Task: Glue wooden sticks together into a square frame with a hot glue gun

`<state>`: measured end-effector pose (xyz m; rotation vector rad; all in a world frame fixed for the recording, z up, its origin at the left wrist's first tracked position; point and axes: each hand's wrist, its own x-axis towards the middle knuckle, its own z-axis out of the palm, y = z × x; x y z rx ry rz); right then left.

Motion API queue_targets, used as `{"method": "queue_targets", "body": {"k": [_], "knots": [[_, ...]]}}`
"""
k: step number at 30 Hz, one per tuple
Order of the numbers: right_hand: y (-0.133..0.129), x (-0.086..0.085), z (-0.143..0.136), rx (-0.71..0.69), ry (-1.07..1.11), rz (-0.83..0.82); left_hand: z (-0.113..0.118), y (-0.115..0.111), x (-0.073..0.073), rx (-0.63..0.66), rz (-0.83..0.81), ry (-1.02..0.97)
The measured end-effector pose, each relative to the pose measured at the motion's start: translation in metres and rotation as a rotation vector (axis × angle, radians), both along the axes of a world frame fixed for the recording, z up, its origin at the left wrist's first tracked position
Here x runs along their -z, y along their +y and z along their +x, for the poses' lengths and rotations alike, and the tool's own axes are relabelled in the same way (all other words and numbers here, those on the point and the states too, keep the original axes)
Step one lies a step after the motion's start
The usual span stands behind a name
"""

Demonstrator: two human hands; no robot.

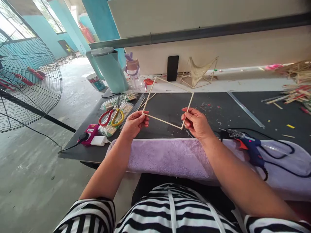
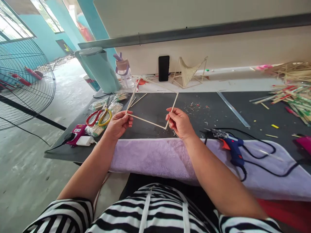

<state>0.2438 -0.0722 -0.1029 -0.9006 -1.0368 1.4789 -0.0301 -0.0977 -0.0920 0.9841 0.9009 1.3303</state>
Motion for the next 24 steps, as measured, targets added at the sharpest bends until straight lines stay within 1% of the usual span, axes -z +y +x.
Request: {"method": "queue_targets", "body": {"k": [6, 9, 11, 14, 16, 19, 24], "knots": [[-0.001, 0.0, -0.001, -0.027, -0.002, -0.019, 0.005, -0.003, 0.0, -0.034, 0.042, -0.009], [-0.001, 0.001, -0.002, -0.02, -0.012, -0.006, 0.003, -0.003, 0.001, -0.028, 0.032, 0.014], [0.0, 0.002, -0.002, -0.006, -0.03, 0.012, -0.001, -0.002, 0.001, 0.019, -0.008, 0.031], [0.004, 0.006, -0.002, 0.011, -0.062, 0.036, -0.009, -0.001, -0.002, 0.125, -0.061, 0.025], [0.006, 0.01, -0.001, 0.011, -0.085, 0.045, -0.013, 0.001, -0.004, 0.151, -0.08, 0.017], [0.009, 0.012, -0.001, 0.008, -0.116, 0.05, -0.014, 0.005, -0.003, 0.112, -0.097, 0.039], [0.008, 0.011, -0.002, -0.008, -0.178, 0.044, -0.013, 0.007, 0.002, 0.052, -0.12, 0.198]]}}
